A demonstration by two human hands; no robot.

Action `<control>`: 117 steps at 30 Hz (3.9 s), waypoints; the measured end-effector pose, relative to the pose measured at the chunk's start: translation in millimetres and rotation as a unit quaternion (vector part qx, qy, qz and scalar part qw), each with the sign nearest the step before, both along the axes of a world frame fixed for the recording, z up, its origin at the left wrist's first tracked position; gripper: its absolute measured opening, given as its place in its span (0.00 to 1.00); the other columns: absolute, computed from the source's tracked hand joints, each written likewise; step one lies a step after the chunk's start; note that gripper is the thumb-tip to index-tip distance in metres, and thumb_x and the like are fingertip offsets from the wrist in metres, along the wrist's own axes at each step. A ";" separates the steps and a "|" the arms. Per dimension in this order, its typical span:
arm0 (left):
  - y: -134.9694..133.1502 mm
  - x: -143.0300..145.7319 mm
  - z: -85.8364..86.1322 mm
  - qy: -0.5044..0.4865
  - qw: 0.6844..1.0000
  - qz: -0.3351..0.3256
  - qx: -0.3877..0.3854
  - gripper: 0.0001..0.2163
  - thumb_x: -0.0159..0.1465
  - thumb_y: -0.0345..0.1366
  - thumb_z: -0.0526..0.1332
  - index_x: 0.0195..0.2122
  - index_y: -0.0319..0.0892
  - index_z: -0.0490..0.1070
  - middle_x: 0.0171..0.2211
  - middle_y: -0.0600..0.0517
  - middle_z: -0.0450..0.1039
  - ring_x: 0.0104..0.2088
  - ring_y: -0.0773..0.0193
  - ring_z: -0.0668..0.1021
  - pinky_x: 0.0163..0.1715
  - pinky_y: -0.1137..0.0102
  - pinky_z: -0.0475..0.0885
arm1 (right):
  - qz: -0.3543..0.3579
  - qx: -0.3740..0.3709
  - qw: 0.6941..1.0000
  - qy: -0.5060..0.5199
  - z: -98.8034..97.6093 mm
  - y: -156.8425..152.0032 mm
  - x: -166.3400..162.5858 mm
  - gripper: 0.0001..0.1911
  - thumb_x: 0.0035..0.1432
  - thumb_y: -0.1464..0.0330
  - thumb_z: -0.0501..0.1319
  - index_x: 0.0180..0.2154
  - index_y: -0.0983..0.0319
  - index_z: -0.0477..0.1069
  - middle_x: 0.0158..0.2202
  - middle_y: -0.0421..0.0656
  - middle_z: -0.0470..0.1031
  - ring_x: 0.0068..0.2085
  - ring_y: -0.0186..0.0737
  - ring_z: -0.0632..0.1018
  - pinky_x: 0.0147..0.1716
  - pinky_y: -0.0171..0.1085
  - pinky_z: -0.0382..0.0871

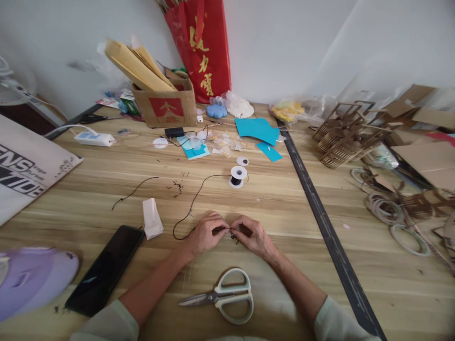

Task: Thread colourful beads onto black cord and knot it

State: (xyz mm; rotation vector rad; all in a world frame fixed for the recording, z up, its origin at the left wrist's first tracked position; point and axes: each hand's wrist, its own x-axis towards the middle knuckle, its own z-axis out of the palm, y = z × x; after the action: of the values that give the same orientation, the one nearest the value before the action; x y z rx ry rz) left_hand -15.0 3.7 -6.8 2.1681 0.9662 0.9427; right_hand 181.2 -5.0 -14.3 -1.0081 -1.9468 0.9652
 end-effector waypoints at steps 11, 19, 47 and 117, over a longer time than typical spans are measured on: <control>0.4 -1.1 -6.3 -0.009 1.000 0.005 -0.001 0.03 0.61 0.30 0.61 0.33 0.39 0.75 0.29 0.48 0.75 0.33 0.61 0.74 0.35 0.66 0.70 | 0.009 0.016 1.000 0.000 1.8 1.5 -0.2 0.08 0.61 0.66 0.59 0.34 0.63 0.72 0.29 0.43 0.72 0.30 0.35 0.72 0.30 0.33 0.66; 0.4 -1.0 -5.4 -0.014 1.000 0.007 -0.011 0.03 0.60 0.29 0.61 0.30 0.38 0.73 0.28 0.48 0.74 0.33 0.62 0.74 0.35 0.67 0.70 | 0.015 0.012 1.000 0.004 4.3 1.1 -0.6 0.06 0.61 0.68 0.59 0.33 0.63 0.71 0.29 0.43 0.72 0.30 0.35 0.72 0.29 0.33 0.65; 0.4 -0.6 -3.0 -0.013 1.000 0.001 -0.027 0.04 0.60 0.27 0.61 0.29 0.39 0.73 0.28 0.48 0.74 0.33 0.62 0.73 0.34 0.68 0.69 | 0.016 -0.008 1.000 0.007 2.6 2.6 1.0 0.06 0.61 0.67 0.59 0.34 0.63 0.72 0.30 0.43 0.71 0.31 0.35 0.72 0.30 0.33 0.65; 2.1 1.8 3.2 0.006 1.000 -0.004 -0.031 0.04 0.60 0.27 0.60 0.29 0.40 0.73 0.27 0.50 0.73 0.32 0.62 0.73 0.33 0.68 0.69 | -0.006 0.001 1.000 0.015 8.2 3.0 -2.3 0.07 0.59 0.66 0.61 0.31 0.63 0.73 0.27 0.43 0.72 0.30 0.35 0.73 0.30 0.33 0.67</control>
State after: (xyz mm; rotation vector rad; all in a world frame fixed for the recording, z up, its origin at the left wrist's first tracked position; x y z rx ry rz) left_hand -13.2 5.8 -3.6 2.1271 0.9798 0.8858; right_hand 178.8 -2.0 -6.2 -0.9963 -1.9146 0.9657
